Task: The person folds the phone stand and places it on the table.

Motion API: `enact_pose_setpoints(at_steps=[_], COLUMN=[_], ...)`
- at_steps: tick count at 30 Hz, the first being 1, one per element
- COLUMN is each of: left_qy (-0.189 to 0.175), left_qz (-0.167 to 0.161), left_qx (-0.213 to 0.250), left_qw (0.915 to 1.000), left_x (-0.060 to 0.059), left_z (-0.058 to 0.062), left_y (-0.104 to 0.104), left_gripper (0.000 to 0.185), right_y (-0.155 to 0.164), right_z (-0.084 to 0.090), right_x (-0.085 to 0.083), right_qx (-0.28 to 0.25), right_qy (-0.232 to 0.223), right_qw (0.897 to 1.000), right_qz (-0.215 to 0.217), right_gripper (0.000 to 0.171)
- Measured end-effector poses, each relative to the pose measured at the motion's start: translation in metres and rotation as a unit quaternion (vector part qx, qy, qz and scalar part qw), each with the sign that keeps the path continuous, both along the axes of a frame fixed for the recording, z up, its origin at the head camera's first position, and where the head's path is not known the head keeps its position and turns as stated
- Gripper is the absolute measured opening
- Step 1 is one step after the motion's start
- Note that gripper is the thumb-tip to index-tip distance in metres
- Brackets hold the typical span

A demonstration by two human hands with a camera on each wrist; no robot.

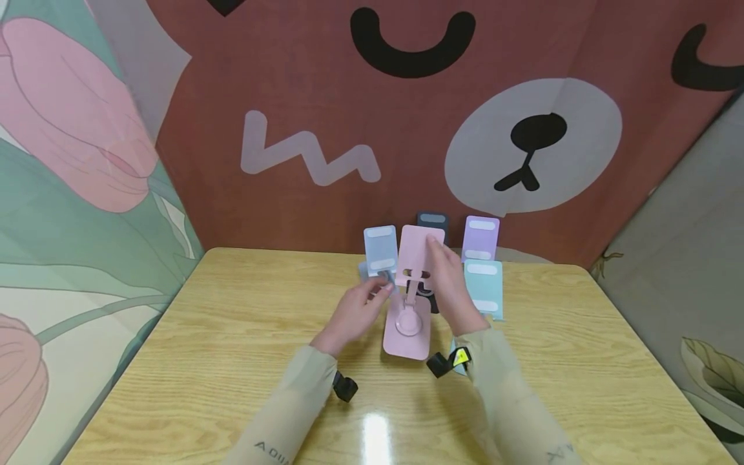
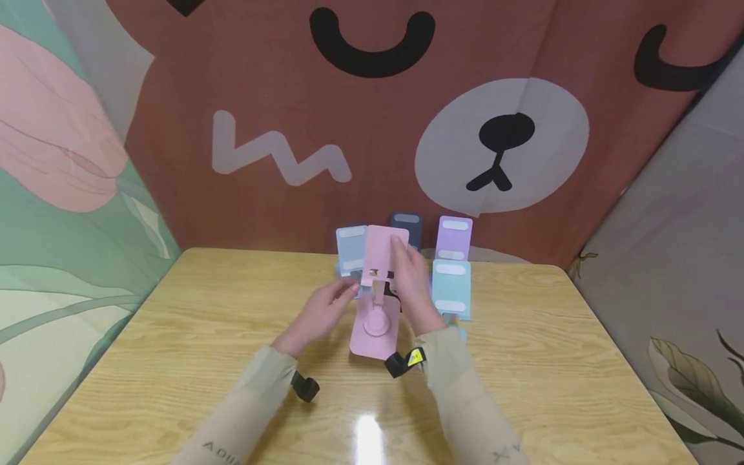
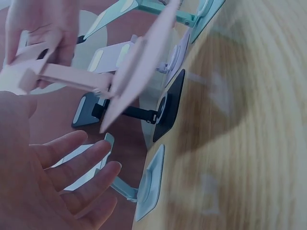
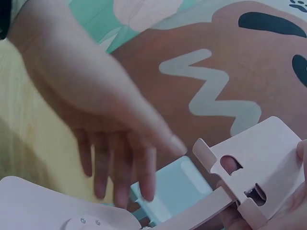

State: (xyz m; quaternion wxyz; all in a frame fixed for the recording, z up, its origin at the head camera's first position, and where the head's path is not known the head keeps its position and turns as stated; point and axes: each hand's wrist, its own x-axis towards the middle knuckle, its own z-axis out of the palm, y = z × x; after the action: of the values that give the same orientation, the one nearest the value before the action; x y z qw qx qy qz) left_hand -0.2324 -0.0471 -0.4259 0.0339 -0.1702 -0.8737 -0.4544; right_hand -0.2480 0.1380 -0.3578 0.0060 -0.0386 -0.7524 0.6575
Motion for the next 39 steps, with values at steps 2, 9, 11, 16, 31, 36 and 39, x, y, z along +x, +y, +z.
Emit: enact_pose_setpoints(at_steps=[2,9,11,16,31,36,39], left_qy=[-0.012,-0.049,-0.057,-0.085,-0.071,-0.055,-0.046], left_qz=[0.002,0.016,0.017,0.030,0.098,0.134,0.144], left_qx=[0.007,0.035,0.045,0.072,0.208,0.236,0.250], left_qw=[0.9999,0.9981,0.9972,0.9934,0.9708,0.9609,0.9564], left_x=[0.000,0.000,0.000,-0.001,-0.006,-0.007,-0.008], left_z=[0.000,-0.003,-0.005,-0.005,0.001,0.005,0.006], left_y=[0.001,0.008,0.011,0.015,0.020,0.023,0.024], left_gripper=[0.053,0.053,0.053,0.056,0.047,0.046,0.046], right_y=[-0.001,-0.006,-0.008,-0.011,-0.018,-0.017,-0.018], right_z=[0.005,0.020,0.025,0.036,0.046,0.047,0.048], right_x=[-0.001,-0.003,-0.005,-0.007,-0.008,-0.008,-0.007], right_qx=[-0.001,-0.012,-0.024,-0.042,-0.031,-0.038,-0.033], right_qy=[0.006,0.044,0.060,0.094,0.093,0.126,0.138], right_qw=[1.000,0.999,0.998,0.995,0.995,0.990,0.988], right_qz=[0.001,-0.001,0.001,0.000,-0.033,-0.050,-0.055], right_gripper=[0.086,0.078,0.075,0.071,0.068,0.065,0.068])
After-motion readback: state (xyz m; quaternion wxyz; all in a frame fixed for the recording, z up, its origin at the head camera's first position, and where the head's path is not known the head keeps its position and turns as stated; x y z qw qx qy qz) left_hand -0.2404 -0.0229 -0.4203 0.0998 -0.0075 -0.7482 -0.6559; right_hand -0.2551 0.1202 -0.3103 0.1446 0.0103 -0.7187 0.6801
